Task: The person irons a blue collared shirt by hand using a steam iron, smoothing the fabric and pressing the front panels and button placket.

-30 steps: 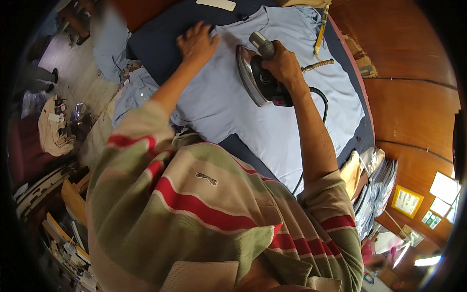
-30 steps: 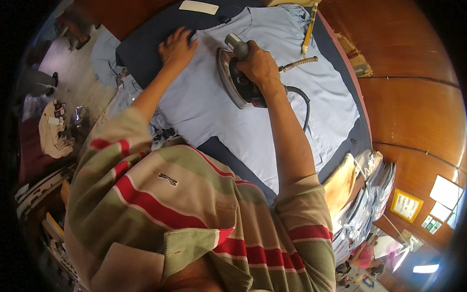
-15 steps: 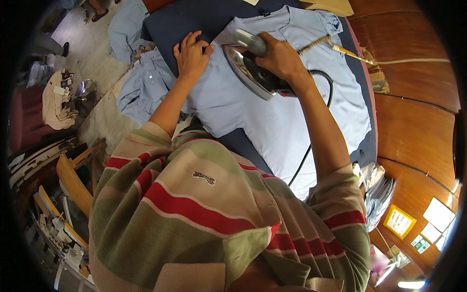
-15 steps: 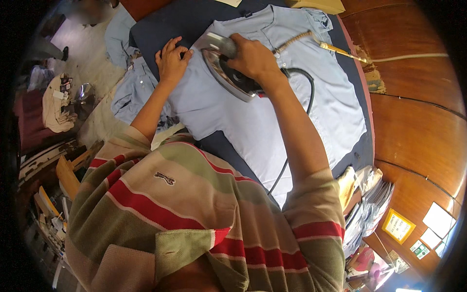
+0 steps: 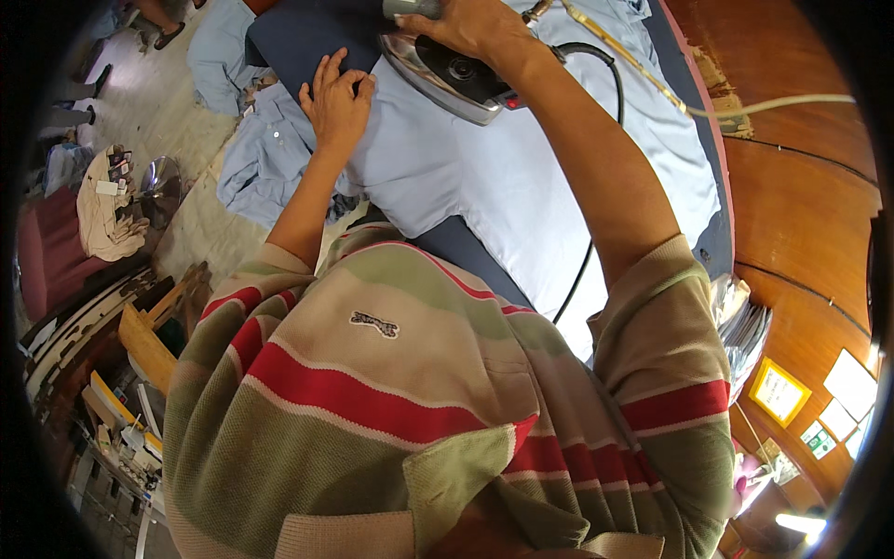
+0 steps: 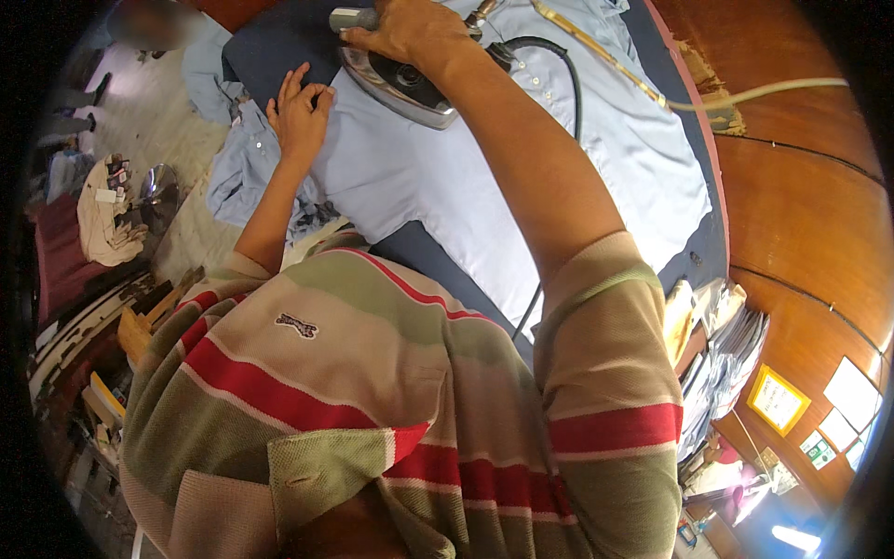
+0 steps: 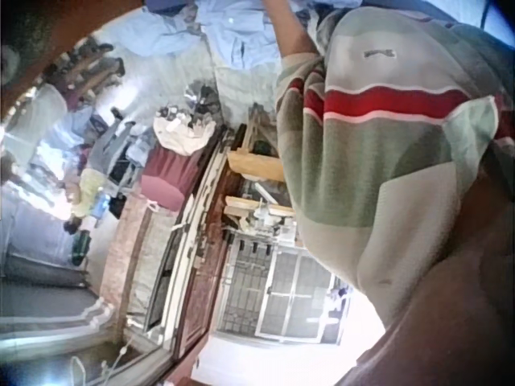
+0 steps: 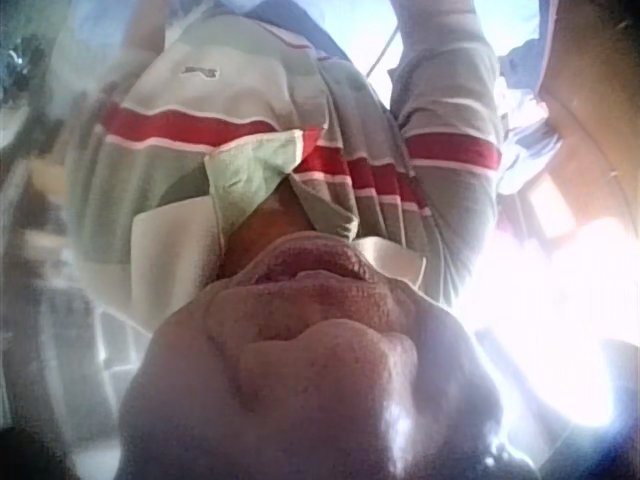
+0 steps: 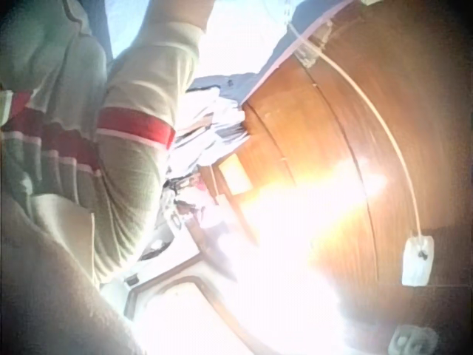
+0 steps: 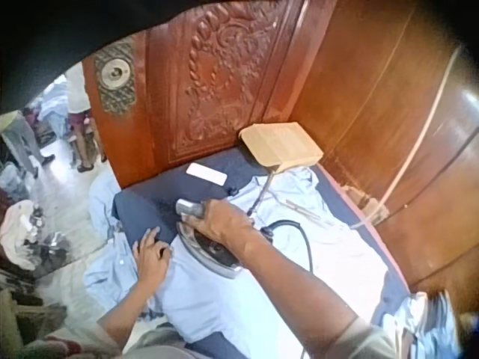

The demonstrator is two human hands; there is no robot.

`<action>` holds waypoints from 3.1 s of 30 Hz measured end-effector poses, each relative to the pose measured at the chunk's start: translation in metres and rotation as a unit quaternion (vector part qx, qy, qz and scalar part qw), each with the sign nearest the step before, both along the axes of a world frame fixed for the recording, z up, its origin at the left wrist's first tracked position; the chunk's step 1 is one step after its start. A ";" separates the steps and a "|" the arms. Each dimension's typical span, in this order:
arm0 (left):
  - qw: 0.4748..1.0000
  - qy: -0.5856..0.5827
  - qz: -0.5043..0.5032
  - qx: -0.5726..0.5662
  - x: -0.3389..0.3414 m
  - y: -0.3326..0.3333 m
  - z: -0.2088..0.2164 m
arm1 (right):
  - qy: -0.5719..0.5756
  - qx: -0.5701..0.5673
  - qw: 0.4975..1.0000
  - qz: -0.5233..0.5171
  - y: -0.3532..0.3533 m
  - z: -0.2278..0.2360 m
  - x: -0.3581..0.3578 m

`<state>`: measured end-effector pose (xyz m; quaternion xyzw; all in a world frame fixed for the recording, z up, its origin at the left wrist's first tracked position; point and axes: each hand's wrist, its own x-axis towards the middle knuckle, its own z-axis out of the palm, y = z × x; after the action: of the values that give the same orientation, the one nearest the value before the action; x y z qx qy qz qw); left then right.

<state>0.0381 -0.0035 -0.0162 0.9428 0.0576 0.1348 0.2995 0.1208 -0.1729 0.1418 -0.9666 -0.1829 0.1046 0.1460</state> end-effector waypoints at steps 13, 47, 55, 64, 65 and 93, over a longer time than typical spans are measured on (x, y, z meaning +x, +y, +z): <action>0.995 0.023 0.007 0.100 0.033 -0.012 0.013 | 0.027 -0.050 0.995 -0.081 -0.078 -0.002 -0.102; 0.992 -0.053 -0.037 0.112 0.036 -0.002 0.002 | 0.083 -0.015 0.995 -0.059 -0.108 0.003 -0.254; 0.920 -0.064 -0.362 0.134 -0.074 -0.129 0.037 | 0.028 -0.022 0.955 -0.293 -0.176 0.004 -0.240; 0.861 -0.034 -0.452 0.230 -0.121 -0.143 0.017 | -0.040 0.008 0.950 -0.310 -0.260 -0.016 -0.174; 0.860 -0.035 -0.452 0.234 -0.122 -0.142 0.018 | -0.023 0.034 0.949 -0.313 -0.251 -0.009 -0.182; 0.986 0.105 -0.073 0.111 0.129 -0.062 0.032 | 0.008 0.062 0.928 -0.367 -0.156 -0.008 -0.160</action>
<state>0.1673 -0.0654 0.0158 0.9807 0.0041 0.0182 0.1946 -0.0396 -0.3284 0.1334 -0.9544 0.1797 0.0404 0.2350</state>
